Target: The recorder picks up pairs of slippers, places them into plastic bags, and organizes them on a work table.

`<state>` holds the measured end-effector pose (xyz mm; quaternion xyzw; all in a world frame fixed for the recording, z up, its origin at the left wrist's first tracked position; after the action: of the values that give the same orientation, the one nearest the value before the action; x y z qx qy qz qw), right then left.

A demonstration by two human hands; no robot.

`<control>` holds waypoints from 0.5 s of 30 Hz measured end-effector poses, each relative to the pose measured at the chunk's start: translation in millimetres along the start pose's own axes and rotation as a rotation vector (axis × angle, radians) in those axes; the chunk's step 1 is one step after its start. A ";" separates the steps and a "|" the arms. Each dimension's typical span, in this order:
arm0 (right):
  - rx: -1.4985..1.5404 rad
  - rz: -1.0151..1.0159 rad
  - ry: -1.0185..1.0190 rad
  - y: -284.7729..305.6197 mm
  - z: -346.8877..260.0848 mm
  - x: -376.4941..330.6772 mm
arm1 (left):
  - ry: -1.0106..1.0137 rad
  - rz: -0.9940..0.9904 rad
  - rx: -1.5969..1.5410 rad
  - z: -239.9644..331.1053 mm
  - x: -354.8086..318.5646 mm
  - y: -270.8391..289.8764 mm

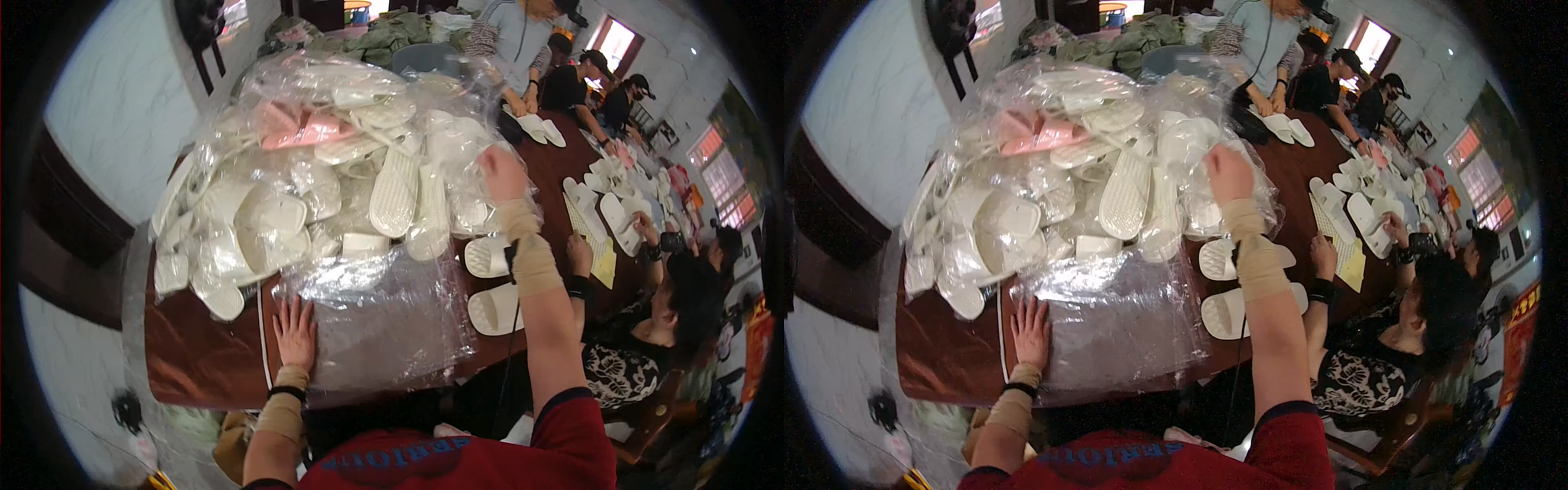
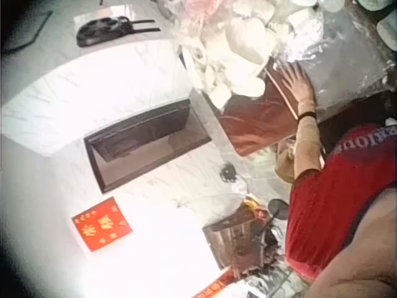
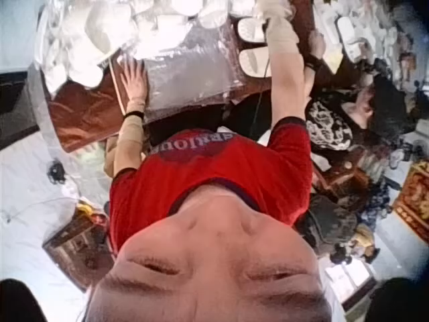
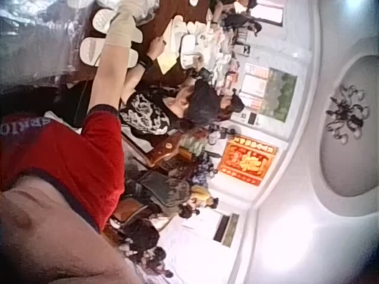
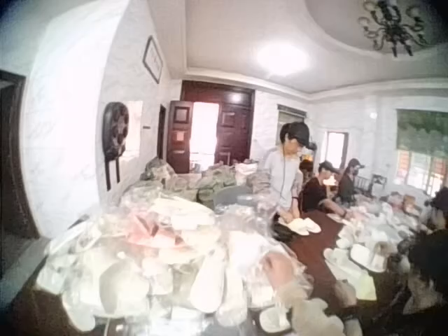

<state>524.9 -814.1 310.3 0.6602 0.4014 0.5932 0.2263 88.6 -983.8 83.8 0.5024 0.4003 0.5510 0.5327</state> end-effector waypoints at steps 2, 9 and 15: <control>0.192 0.167 0.065 55.7 -27.2 7.4 | 0.002 0.038 0.026 -7.5 -1.9 2.4; 1.126 -0.022 -0.290 136.8 -96.5 -34.4 | 0.006 0.092 0.010 -10.8 3.7 -0.4; 1.430 -0.168 -0.433 56.5 -213.4 -123.7 | -0.015 0.106 -0.020 -0.2 3.2 -4.8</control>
<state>337.0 -983.2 321.0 0.7153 0.6843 0.0255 -0.1396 89.6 -980.0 79.5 0.5219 0.3636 0.5786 0.5106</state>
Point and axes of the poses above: each hand's wrist, its own x-axis towards the middle knuckle, its own y-axis out of the back of the hand, z = x × y, the point moved 8 cm from there along x, towards the middle knuckle, and after that the axes turned 4 degrees about y, right-handed, at the moved point
